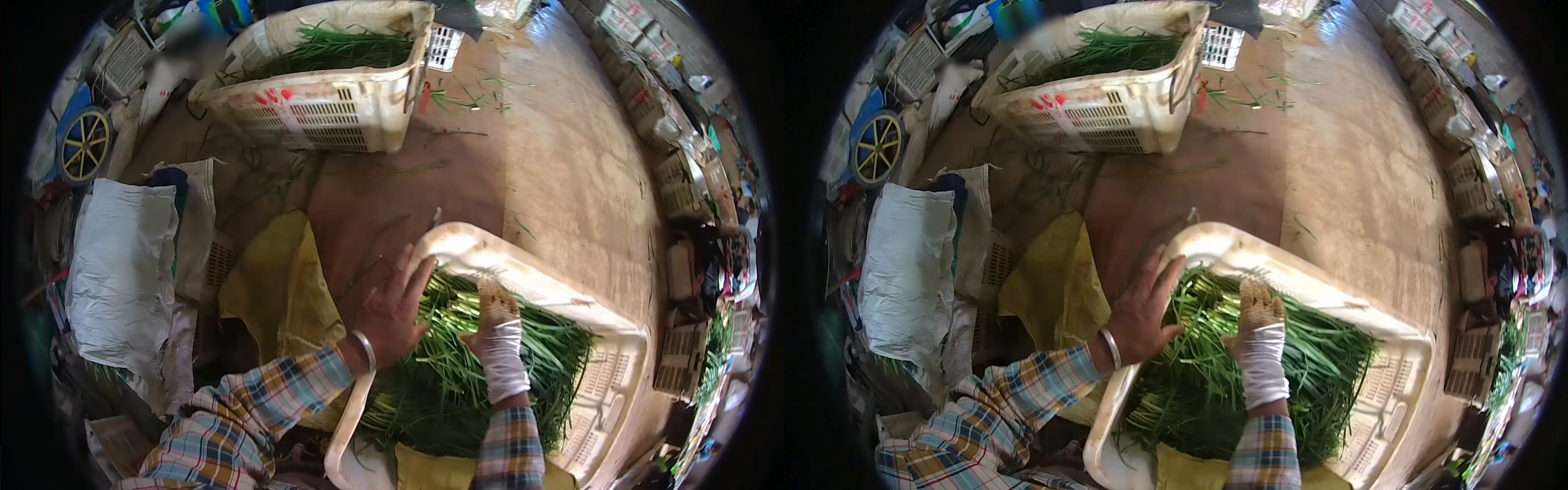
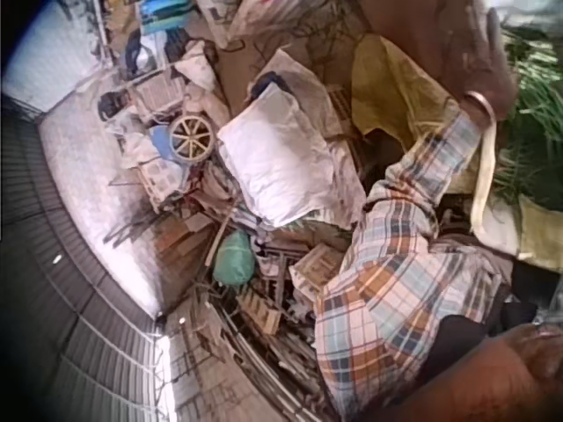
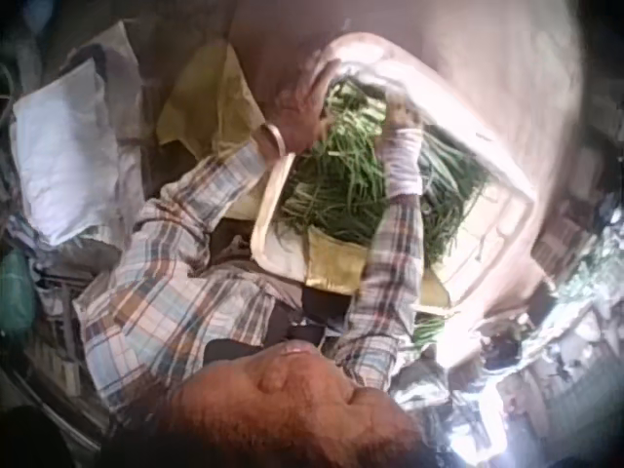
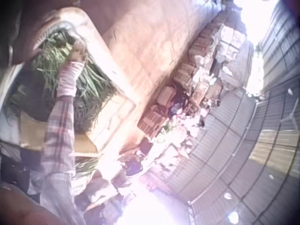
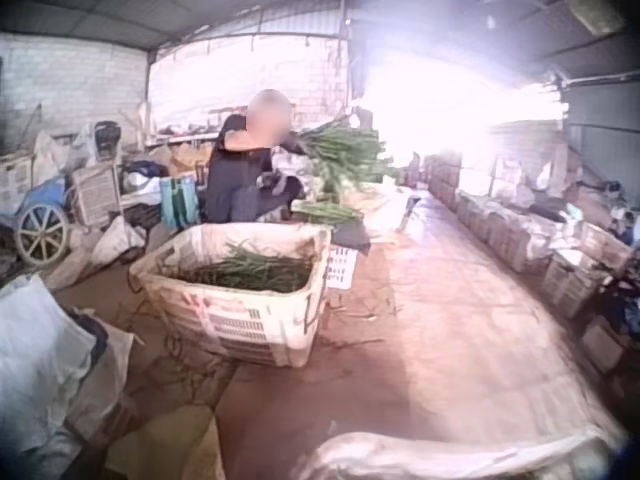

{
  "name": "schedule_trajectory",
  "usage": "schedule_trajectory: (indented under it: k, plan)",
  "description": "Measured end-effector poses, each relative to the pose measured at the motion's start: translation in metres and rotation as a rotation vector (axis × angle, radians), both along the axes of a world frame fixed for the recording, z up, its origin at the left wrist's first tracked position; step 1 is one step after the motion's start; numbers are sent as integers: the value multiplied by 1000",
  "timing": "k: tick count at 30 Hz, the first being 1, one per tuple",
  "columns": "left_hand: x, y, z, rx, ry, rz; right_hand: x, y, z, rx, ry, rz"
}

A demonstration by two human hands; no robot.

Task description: The person gathers green onions from a basket, aligns them into bunches, trims the ends with a knife, and ties them with rubber bands. The finished bundles are placed into a nearby basket.

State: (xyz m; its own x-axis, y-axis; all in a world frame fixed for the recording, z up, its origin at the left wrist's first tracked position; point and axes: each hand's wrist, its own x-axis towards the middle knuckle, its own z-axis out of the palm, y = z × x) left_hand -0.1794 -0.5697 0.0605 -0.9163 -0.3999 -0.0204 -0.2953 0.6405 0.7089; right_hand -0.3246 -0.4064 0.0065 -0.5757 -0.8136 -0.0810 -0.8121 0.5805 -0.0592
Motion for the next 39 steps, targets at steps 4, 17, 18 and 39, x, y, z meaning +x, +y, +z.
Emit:
schedule_trajectory:
  k: [4,17,18,39]
  plan:
    - [-4,-3,-7,38,36,-5,-2,-12,-52,193,-78,-39]
    - [-7,-10,-5,113,92,26,37,-27,-57,327,147,-42]
    - [-8,-9,-5,123,84,28,37,-27,-62,349,129,-81]
    - [-4,-4,-6,33,1,42,45,81,-35,-555,80,-176]
